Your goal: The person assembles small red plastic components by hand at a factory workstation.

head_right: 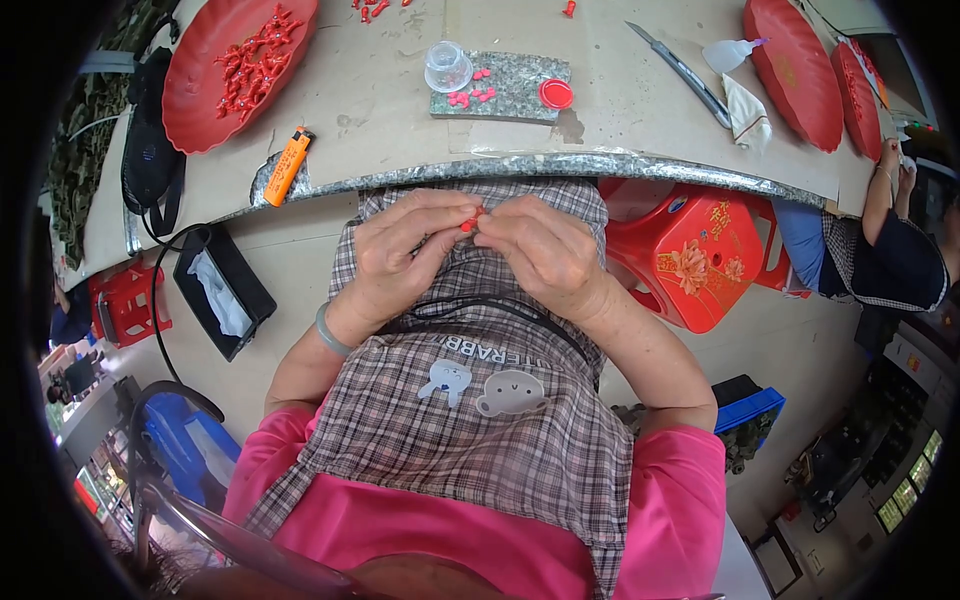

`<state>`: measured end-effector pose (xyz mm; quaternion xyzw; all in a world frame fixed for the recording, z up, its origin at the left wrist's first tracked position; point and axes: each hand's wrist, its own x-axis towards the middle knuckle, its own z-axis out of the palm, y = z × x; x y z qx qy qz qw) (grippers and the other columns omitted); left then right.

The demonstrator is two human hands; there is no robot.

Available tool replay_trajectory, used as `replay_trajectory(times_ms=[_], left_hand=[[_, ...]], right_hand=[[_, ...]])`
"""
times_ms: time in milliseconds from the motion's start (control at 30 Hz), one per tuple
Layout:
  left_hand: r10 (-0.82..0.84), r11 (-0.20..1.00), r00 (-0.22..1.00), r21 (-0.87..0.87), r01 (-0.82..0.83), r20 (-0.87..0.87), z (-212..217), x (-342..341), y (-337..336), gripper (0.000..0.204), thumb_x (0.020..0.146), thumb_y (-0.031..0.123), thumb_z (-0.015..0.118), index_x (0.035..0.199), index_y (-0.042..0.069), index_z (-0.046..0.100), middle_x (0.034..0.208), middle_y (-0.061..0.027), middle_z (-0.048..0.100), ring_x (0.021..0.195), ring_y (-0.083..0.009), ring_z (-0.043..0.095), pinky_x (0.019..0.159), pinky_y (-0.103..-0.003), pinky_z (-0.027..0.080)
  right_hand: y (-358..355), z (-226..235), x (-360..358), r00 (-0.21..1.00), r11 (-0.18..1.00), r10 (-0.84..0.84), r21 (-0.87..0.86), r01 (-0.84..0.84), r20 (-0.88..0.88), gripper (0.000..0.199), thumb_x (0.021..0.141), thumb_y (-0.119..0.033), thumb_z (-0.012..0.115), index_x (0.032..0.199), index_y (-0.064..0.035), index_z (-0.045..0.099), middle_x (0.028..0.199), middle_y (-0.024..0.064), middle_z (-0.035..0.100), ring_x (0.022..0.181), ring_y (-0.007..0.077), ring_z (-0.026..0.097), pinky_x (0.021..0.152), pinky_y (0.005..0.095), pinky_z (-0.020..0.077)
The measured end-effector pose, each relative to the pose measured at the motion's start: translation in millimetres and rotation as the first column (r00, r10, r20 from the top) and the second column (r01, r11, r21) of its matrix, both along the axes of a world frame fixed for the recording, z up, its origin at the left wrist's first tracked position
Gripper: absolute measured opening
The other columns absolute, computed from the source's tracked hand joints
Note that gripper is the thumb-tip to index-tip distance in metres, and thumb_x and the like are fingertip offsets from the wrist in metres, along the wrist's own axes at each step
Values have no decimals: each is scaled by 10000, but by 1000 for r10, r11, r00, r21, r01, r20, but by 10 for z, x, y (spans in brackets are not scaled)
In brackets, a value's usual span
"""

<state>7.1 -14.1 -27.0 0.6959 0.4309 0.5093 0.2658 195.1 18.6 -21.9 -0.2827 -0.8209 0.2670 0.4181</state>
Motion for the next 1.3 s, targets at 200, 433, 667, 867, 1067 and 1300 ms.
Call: replay_trajectory(times_ms=[200, 433, 667, 867, 1067, 1300], left_hand=[[6, 1000, 1000, -1, -6, -7, -15, -2, -3, 166, 780, -58, 706, 941, -39, 670, 946, -166, 705, 851, -292, 711, 731, -337, 589], [12, 996, 1000, -83, -14, -22, 0, -13, -10, 206, 763, -80, 720, 954, -6, 706, 983, -142, 726, 898, -254, 718, 776, -316, 584], [0, 988, 1000, -154, 1, 7, -2, -23, -8, 186, 774, -64, 716, 948, 2, 712, 973, -134, 727, 889, -242, 715, 766, -304, 575], [-37, 956, 994, -284, 66, 107, 36, -24, -28, 183, 779, -59, 716, 951, 3, 719, 961, -123, 726, 883, -225, 713, 759, -301, 578], [-69, 933, 987, -340, 116, 146, 44, -22, -1, 166, 803, -56, 703, 966, -32, 687, 956, -140, 705, 835, -222, 718, 706, -287, 596], [-66, 891, 969, -423, 164, 236, 87, -22, 11, 172, 814, -42, 706, 985, -43, 687, 976, -130, 703, 843, -188, 715, 721, -275, 603]], right_hand=[[0, -33, -7, 1000, 1000, 4, -13, -4, -23, 204, 713, 40, 784, 868, 41, 652, 792, 136, 664, 699, 254, 676, 579, 314, 553], [20, -73, -13, 1000, 1000, 0, 1, 0, -28, 230, 696, 49, 794, 881, 29, 659, 799, 135, 672, 695, 241, 677, 576, 301, 547], [53, -90, 8, 999, 996, 34, 81, -34, -3, 262, 666, 53, 814, 879, 15, 667, 807, 132, 681, 701, 231, 686, 585, 289, 556], [77, -64, 66, 992, 980, 121, 155, -125, 34, 227, 704, 48, 760, 900, 46, 644, 818, 142, 652, 697, 252, 671, 577, 320, 564], [140, 53, 132, 983, 984, 170, 35, -173, 73, 217, 733, 9, 774, 913, 29, 656, 830, 132, 659, 691, 236, 670, 583, 311, 555], [130, 79, 110, 993, 992, 115, -55, -116, -14, 212, 757, -43, 793, 916, 1, 659, 787, 102, 667, 673, 222, 663, 564, 304, 526]])
